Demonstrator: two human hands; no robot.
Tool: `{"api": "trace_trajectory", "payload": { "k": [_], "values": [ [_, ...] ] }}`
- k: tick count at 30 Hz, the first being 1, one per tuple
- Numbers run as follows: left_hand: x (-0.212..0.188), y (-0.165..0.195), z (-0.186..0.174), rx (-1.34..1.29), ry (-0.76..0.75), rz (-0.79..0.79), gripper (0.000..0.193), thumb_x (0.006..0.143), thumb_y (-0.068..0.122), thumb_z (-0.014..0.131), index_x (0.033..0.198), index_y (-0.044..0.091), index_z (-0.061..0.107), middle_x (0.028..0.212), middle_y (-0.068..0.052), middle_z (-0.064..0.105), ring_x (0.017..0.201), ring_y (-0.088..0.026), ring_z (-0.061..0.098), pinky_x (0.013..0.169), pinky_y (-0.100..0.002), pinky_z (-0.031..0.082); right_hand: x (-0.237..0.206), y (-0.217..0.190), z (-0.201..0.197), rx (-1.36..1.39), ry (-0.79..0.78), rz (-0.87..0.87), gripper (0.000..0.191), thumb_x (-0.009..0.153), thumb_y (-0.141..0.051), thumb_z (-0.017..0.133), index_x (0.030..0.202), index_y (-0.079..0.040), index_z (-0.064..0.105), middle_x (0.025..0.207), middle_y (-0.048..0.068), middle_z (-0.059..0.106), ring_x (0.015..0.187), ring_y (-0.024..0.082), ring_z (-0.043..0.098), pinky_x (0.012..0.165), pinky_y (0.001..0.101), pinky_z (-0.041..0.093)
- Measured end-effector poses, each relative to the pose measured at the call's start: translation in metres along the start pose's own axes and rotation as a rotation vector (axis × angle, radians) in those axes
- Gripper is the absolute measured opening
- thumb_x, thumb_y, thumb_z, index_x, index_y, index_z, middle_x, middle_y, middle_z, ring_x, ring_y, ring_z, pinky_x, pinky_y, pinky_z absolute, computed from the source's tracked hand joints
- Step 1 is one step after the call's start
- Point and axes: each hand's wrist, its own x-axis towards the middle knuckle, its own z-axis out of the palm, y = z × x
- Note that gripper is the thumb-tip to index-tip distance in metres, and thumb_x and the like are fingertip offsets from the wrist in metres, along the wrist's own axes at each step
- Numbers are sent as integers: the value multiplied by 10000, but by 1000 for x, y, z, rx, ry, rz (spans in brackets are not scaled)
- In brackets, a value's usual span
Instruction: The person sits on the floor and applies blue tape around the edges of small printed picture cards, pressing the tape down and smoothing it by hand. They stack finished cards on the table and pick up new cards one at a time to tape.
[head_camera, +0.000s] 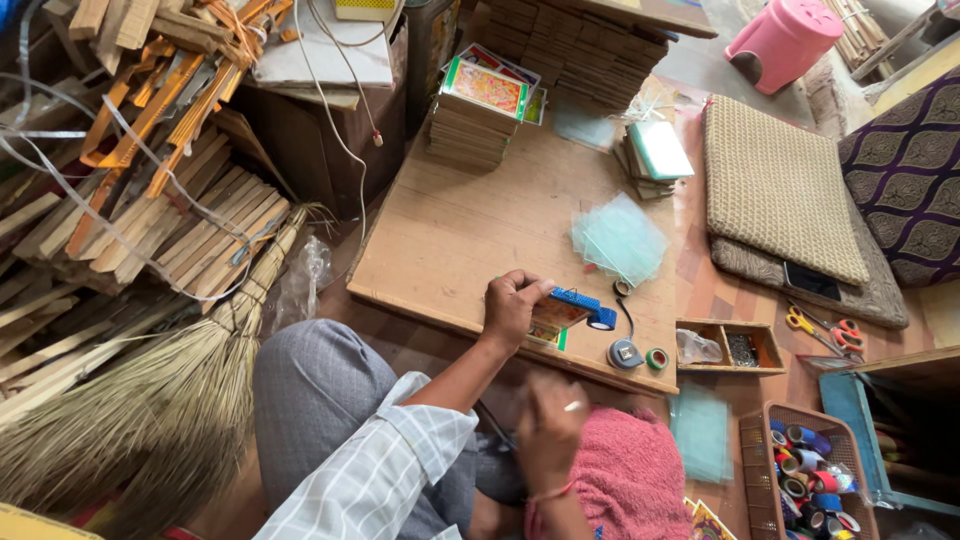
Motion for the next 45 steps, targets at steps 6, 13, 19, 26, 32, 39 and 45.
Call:
{"api": "trace_trajectory", "payload": {
  "k": [6, 13, 19, 26, 32, 39, 45],
  "values": [
    [0, 1, 3, -35, -5, 24, 185, 830, 173, 765, 781, -1, 727, 722, -39, 713, 663, -96, 636, 635, -277, 543, 94, 41, -19, -201, 258, -196, 259, 876, -62, 744, 1133, -75, 769, 1146, 94, 760, 1222, 289, 660, 1164, 445, 343],
    [-8, 19, 6, 217, 68, 136, 223, 856, 181, 791, 933, -9, 705, 957, -159, 704, 795, -176, 670, 697, -315, 573, 121, 58, -15, -126, 121, -191, 208, 849, -73, 764, 1052, -116, 768, 1033, 53, 756, 1094, 237, 683, 1147, 446, 348],
    [-23, 22, -2, 604, -107, 760, 270, 833, 29, 707, 1100, 48, 741, 1493, -178, 487, 1049, -330, 681, 866, -420, 583, 138, 73, -13, -15, 25, -153, 146, 835, -103, 778, 978, -125, 764, 956, 43, 749, 1026, 244, 676, 1094, 449, 361],
    [5, 20, 0, 776, -250, 678, 237, 801, 17, 722, 1019, 102, 760, 1127, -92, 715, 1063, -304, 684, 885, -401, 563, 146, 98, -8, 1, -147, -71, 150, 804, -105, 772, 942, -162, 789, 910, 39, 770, 959, 225, 698, 1130, 468, 342],
    [10, 27, -8, 514, -295, 204, 191, 706, 186, 870, 866, 104, 806, 738, -33, 754, 664, -123, 678, 630, -298, 529, 148, 111, -9, 32, -203, -42, 188, 786, -137, 779, 964, -186, 815, 949, 53, 775, 968, 223, 699, 1158, 483, 313],
    [2, 25, -11, 443, -302, 206, 183, 718, 173, 864, 886, 112, 824, 727, 4, 763, 647, -57, 665, 622, -253, 522, 133, 68, -38, 36, -19, -209, 182, 839, -123, 747, 1016, -80, 752, 976, 120, 733, 1031, 309, 678, 1067, 473, 389],
    [3, 18, -14, 482, -279, 211, 163, 739, 193, 836, 869, 97, 813, 724, -59, 767, 640, -81, 676, 602, -282, 540, 105, 14, -37, 0, -168, -447, 142, 807, -134, 701, 718, -47, 632, 723, 166, 656, 755, 351, 670, 1102, 540, 419]
  ]
}}
